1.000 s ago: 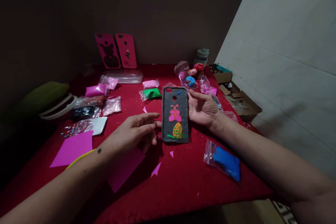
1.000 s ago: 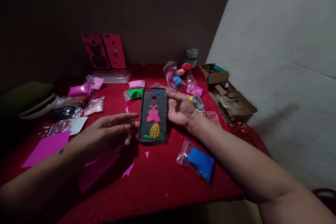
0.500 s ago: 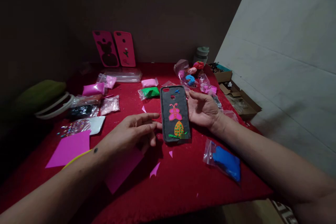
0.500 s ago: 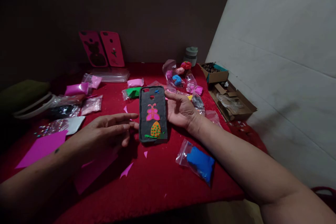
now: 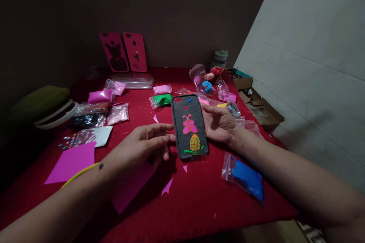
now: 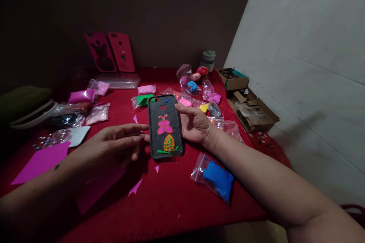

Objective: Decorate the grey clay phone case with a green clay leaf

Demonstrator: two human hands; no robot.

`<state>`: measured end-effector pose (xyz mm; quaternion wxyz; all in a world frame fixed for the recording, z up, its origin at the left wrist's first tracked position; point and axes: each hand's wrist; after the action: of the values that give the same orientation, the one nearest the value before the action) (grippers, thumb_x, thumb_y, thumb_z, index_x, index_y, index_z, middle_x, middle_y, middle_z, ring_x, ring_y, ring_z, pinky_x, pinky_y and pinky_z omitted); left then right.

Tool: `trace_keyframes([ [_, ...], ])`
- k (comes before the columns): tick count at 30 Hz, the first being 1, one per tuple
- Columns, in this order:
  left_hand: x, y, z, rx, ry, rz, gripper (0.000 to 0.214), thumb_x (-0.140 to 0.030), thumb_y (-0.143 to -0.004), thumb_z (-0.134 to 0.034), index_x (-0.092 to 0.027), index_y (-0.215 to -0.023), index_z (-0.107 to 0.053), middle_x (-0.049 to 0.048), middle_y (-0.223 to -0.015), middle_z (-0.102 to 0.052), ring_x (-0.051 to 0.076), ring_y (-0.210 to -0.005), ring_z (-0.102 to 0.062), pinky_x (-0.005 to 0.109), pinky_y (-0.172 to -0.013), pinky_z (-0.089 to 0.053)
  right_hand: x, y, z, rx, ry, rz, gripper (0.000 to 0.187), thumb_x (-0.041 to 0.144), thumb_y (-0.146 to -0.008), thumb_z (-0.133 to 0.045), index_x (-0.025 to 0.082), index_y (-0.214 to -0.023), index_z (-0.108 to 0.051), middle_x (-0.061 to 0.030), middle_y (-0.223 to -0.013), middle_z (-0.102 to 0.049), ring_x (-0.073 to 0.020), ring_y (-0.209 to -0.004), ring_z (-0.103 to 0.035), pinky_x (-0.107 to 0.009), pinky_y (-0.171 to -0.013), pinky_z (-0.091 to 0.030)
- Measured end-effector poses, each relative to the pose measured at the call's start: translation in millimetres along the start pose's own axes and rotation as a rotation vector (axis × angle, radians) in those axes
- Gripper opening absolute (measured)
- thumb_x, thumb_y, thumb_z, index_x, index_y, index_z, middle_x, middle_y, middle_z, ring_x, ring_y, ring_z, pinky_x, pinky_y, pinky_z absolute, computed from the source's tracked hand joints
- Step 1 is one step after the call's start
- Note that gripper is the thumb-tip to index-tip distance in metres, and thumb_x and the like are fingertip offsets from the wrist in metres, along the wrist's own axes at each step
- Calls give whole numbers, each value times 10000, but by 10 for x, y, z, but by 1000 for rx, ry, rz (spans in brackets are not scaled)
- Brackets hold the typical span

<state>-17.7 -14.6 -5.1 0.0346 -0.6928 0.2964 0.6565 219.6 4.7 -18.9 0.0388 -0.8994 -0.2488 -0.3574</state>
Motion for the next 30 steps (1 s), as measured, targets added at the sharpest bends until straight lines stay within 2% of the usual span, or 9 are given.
trace_keyframes([
  [3,3,0,-1,-15,-17,-23,395,-252,-805,-750,-138,-1162,-625,105,-999,-730,110,-526,-624,194,-384,-419,-6,-4,24,13,-8,-49,435,310,-766,-746,163,-1166,-659,-80,-1024,-790,-240,-979,-715,-472,-1117,-422],
  [7,6,-2,-8,-75,-46,-47,463,-304,-718,-826,-160,-1107,-619,90,-966,-735,107,-498,-599,195,-371,-417,0,-6,32,-4,-13,-94,411,295,-768,-729,149,-1145,-654,-83,-1001,-787,-229,-969,-718,-444,-1093,-446],
  [13,20,-2,-37,-121,-65,-116,439,-393,-734,-832,-180,-1078,-659,-8,-724,-659,57,-454,-491,149,-385,-368,-15,-8,14,-29,-14,-77,381,289,-774,-745,175,-1127,-658,-57,-990,-785,-216,-975,-707,-417,-1075,-459],
  [18,-177,148,-104,-220,-196,-160,337,-355,-767,-793,-207,-1053,-693,-5,-749,-683,94,-554,-560,176,-465,-444,-35,-1,13,-20,11,-70,396,326,-783,-754,155,-1133,-681,-69,-1006,-783,-218,-947,-704,-423,-1077,-454],
  [21,-395,271,-193,-175,-380,-172,194,-332,-773,-738,-208,-920,-726,-12,-690,-681,86,-524,-529,170,-463,-423,-37,7,6,-5,8,-53,420,327,-785,-751,154,-1162,-686,-74,-1061,-782,-221,-993,-701,-411,-1070,-464],
  [23,-504,302,-254,-110,-542,-215,140,-330,-763,-695,-203,-811,-728,-19,-627,-650,89,-500,-499,179,-442,-398,-36,5,5,16,9,-44,435,335,-790,-749,154,-1180,-685,-77,-1094,-779,-223,-1030,-696,-403,-1066,-470],
  [25,-549,279,-284,-92,-695,-290,138,-327,-760,-654,-202,-733,-705,-12,-626,-658,109,-536,-537,198,-479,-427,-36,-4,8,32,15,-37,427,332,-773,-761,160,-1158,-692,-69,-1082,-779,-222,-1018,-696,-404,-1065,-475],
  [27,-544,235,-264,-145,-868,-370,156,-328,-773,-611,-206,-718,-691,-2,-649,-675,129,-580,-575,221,-520,-443,-38,-12,10,26,23,-33,402,319,-755,-770,165,-1120,-700,-57,-1048,-781,-217,-985,-698,-414,-1078,-471],
  [30,-534,236,-143,-304,-1097,-498,194,-334,-818,-560,-215,-729,-685,-6,-652,-672,127,-561,-559,242,-534,-416,-40,-6,1,-1,25,-37,366,334,-772,-750,167,-1094,-702,-60,-1048,-781,-222,-994,-700,-439,-1120,-441],
])
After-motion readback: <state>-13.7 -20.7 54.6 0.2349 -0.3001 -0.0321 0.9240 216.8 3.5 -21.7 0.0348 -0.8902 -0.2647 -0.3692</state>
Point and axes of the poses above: each hand's wrist, its own y-axis away from the middle knuckle, its own z-axis out of the back of the hand, x = y × z
